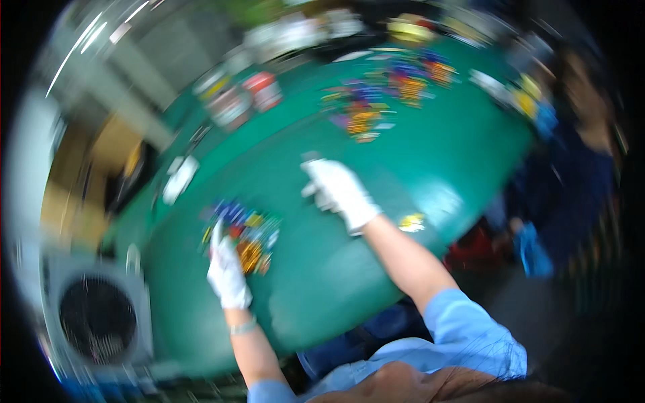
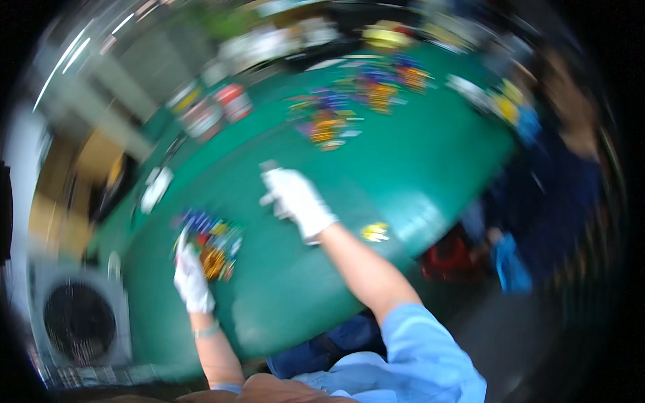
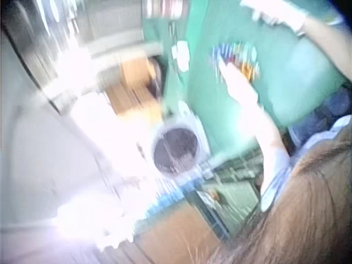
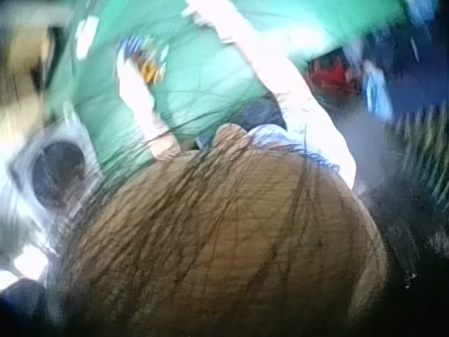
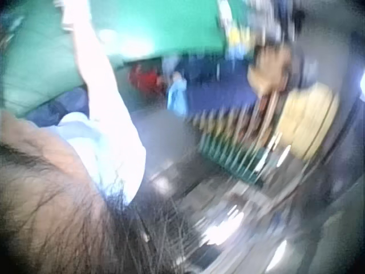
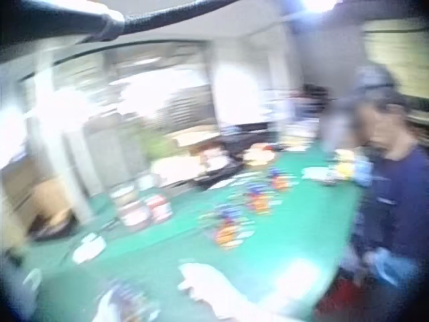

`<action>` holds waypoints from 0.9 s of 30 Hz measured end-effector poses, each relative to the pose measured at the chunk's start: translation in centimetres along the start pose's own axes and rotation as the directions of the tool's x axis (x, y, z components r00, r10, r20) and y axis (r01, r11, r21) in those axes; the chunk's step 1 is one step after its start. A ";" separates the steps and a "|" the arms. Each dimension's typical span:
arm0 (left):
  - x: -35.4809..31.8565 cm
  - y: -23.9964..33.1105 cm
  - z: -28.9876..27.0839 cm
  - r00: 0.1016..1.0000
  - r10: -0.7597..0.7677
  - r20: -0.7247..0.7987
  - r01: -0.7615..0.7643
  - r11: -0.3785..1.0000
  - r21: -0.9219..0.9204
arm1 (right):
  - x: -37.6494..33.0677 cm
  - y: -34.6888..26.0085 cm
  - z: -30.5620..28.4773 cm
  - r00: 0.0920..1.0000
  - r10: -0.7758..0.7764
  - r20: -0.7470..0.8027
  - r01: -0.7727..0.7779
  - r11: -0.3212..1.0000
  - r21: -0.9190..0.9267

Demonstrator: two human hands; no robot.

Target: The person cleans green circuit boards by scraping the surface with a small metal tool and wiping them with a yellow cloth. They handle multiple boards, flipping them over to clean both sides and placing finished boards into a green bin.

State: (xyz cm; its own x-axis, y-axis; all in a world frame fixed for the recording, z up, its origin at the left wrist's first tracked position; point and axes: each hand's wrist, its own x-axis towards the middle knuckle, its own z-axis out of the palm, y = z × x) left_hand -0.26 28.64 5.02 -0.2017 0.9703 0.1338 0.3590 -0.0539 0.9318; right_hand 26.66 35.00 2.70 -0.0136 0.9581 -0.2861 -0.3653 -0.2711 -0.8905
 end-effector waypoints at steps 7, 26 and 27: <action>1.1 -1.4 -4.8 0.994 -0.091 0.067 0.105 0.964 -0.245 | -1.7 4.4 2.7 0.831 -0.503 0.236 0.527 0.579 -0.622; 1.3 -4.0 -3.9 0.991 0.131 0.008 -0.131 0.988 0.085 | -6.4 6.2 6.0 0.710 -0.354 0.609 0.687 0.156 -0.710; 1.0 -2.8 -4.1 0.996 0.028 0.082 -0.031 0.999 0.042 | -6.5 6.1 5.9 0.732 -0.332 0.595 0.666 0.164 -0.727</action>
State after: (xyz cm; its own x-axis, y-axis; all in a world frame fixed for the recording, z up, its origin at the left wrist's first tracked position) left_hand -5.19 28.76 3.90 -0.1159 0.9845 0.1314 0.4030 -0.0743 0.9122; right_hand 19.03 27.64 1.19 -0.4429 0.8460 0.2969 0.6082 0.5268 -0.5938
